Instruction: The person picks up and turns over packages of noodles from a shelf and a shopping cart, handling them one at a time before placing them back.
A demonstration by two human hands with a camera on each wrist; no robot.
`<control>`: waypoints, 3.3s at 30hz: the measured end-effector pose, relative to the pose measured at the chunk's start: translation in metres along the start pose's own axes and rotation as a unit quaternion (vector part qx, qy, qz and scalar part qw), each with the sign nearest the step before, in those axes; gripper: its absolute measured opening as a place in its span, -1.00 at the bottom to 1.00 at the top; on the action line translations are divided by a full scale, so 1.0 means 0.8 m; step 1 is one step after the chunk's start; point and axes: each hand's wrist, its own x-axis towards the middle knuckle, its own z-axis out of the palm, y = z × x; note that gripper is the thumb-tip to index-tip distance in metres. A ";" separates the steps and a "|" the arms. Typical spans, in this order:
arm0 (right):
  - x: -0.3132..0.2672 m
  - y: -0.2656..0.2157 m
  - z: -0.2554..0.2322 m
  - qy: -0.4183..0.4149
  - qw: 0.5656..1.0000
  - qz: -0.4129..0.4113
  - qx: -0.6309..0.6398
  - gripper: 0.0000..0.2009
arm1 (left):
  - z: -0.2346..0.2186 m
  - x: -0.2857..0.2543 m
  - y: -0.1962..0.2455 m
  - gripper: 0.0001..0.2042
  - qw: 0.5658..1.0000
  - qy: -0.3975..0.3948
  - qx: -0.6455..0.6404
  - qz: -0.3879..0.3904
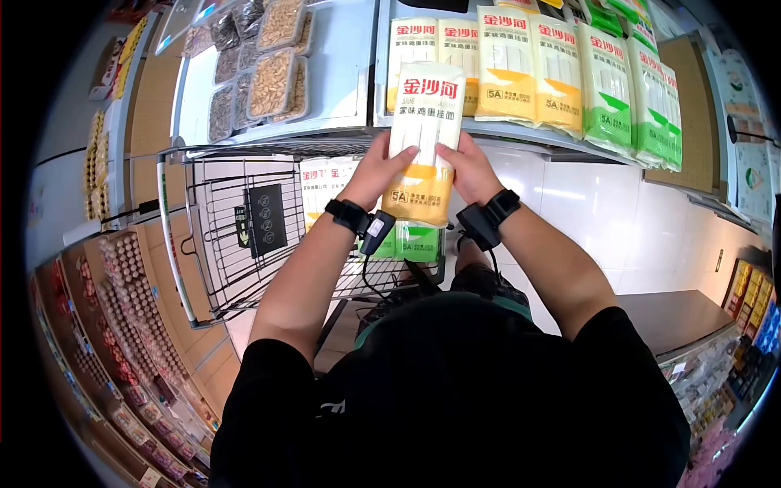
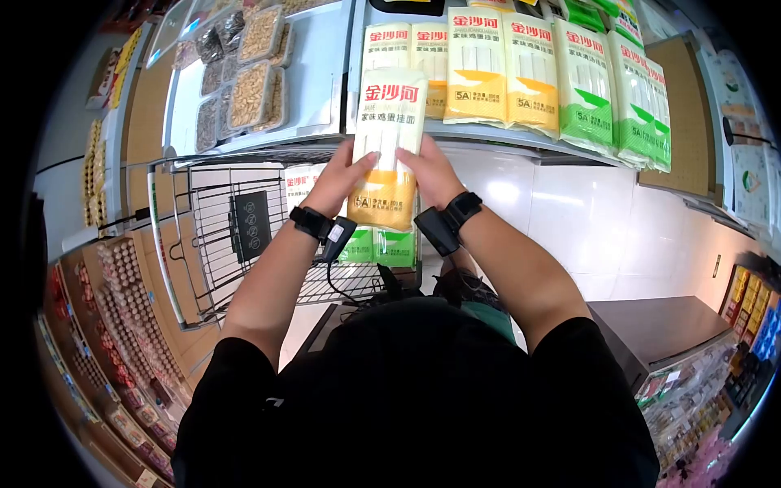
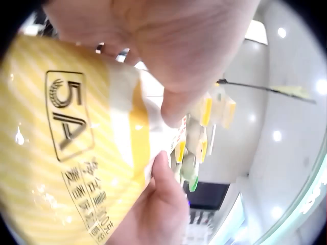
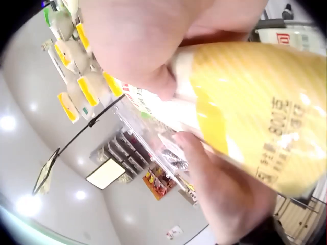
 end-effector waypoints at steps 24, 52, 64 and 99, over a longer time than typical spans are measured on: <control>-0.053 -0.130 -0.152 0.017 0.971 -0.092 -0.220 -0.58 | 0.124 0.277 0.012 -0.56 1.000 0.003 0.024 0.015; -0.031 -0.032 -0.064 -0.069 0.961 0.002 -0.267 -0.69 | -0.102 0.060 -0.156 -0.75 0.967 0.218 -0.131 -0.015; -0.004 0.144 0.053 -0.080 0.941 0.158 -0.288 -0.70 | -0.181 -0.046 -0.423 -0.49 0.940 0.164 -0.090 -0.286; -0.012 0.202 0.159 -0.132 0.967 0.048 -0.214 -0.48 | -0.251 -0.133 -0.175 -0.54 0.946 -0.134 -0.253 -0.152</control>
